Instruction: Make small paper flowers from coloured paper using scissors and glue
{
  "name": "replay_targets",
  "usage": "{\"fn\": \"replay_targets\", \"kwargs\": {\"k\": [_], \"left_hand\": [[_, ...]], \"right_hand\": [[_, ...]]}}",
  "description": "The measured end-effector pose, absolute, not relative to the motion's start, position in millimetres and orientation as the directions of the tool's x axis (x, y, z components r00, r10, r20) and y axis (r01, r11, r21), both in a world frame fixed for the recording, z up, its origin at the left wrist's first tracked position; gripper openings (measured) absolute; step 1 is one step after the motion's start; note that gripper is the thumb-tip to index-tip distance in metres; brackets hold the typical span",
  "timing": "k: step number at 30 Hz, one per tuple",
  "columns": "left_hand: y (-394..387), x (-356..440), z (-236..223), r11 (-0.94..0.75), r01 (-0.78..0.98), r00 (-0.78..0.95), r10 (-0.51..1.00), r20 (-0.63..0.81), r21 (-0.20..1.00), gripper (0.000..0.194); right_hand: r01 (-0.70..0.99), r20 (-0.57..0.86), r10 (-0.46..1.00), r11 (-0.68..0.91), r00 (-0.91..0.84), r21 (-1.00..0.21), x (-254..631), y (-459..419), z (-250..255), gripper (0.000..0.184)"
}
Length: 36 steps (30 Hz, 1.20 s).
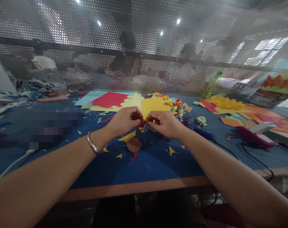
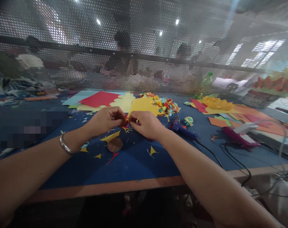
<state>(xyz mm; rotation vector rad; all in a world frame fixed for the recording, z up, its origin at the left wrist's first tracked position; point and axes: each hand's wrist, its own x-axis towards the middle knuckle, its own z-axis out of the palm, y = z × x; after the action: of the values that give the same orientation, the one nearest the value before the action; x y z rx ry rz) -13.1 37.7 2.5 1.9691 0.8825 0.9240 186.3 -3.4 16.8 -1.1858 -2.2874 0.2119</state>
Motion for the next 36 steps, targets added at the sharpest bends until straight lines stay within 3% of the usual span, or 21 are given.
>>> {"fn": "replay_targets", "kwargs": {"k": [11, 17, 27, 36], "left_hand": [[36.9, -13.6, 9.6, -0.191, 0.138, 0.543, 0.835, 0.087, 0.972, 0.022], [38.1, -18.1, 13.8, -0.145, 0.128, 0.623, 0.781, 0.034, 0.981, 0.027], [42.3, -28.4, 14.2, -0.026, 0.13, 0.806, 0.586, -0.09, 0.991, 0.028], [38.7, -23.1, 11.4, 0.035, 0.196, 0.806, 0.563, -0.181, 0.98, 0.028]], "right_hand": [[0.635, 0.425, 0.746, 0.663, -0.512, -0.397, 187.2, -2.8, 14.7, 0.008], [0.612, 0.421, 0.74, 0.672, -0.525, -0.417, 184.3, -6.8, 16.4, 0.007], [0.461, 0.338, 0.723, 0.661, -0.602, -0.592, 181.0, -13.2, 13.0, 0.022], [0.495, 0.258, 0.685, 0.691, -0.681, -0.527, 180.3, -16.3, 17.9, 0.015]]}}
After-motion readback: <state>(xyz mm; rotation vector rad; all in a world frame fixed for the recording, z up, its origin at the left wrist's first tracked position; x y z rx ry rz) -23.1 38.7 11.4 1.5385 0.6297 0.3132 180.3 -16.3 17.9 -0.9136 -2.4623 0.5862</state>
